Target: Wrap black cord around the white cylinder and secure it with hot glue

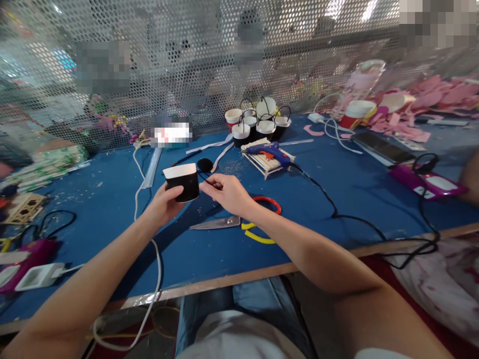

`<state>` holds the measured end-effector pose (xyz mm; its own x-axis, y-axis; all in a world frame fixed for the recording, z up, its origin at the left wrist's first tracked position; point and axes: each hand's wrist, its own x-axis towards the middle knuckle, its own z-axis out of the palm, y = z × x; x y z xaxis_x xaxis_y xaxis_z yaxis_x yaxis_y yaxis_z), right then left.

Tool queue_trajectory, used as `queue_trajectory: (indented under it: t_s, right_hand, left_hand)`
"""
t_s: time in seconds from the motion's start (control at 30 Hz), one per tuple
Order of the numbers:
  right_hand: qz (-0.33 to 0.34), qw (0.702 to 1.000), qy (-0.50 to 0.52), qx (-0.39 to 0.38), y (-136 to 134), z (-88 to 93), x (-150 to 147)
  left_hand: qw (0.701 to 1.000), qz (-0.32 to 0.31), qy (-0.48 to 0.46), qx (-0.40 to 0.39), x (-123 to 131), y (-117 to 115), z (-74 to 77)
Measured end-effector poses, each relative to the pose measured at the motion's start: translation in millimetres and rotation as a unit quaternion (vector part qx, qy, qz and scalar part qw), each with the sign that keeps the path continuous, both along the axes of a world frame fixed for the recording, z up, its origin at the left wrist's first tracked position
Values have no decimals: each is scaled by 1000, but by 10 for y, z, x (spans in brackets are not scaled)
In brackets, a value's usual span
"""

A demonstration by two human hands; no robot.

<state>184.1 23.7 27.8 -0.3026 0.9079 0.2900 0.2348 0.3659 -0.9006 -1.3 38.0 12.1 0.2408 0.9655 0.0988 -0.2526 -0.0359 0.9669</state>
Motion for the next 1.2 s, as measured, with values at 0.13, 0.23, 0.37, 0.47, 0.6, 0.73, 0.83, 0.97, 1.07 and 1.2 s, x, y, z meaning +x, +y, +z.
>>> queue_trajectory:
  t_s: [0.13,0.23,0.37,0.47,0.6,0.73,0.83,0.97,1.07,1.2]
  right_hand:
    - [15,999,-31,36,-43,32,2]
    - [-34,998,-40,46,-22,21,10]
    - [-64,990,-43,116,30,2,51]
    - [-21,989,-50,140,36,-16,58]
    - [-16,993,-57,106,36,-37,35]
    - [-91,988,-67,110,32,-8,28]
    - [-112,990,-21,78,20,18,24]
    - [-24,1000,1,-14,19,25,33]
    - [17,1000,-14,-15,26,52,75]
    - [67,984,-110,121,24,108,133]
  left_hand:
    - [1000,-16,7,-2,-20,30,-8]
    - [971,84,147,167,-37,51,-75]
    - [872,143,317,345,-51,30,-103]
    - [775,184,419,436,-54,-1,-71]
    - [684,182,462,534,-64,-16,-59]
    - [672,139,476,550,-77,-24,-75]
    - [671,124,486,546,-80,-31,-80]
    - [682,103,484,538,-74,-35,-72]
    - [751,74,434,492,-78,-26,-37]
    - [883,21,300,359,-110,7,23]
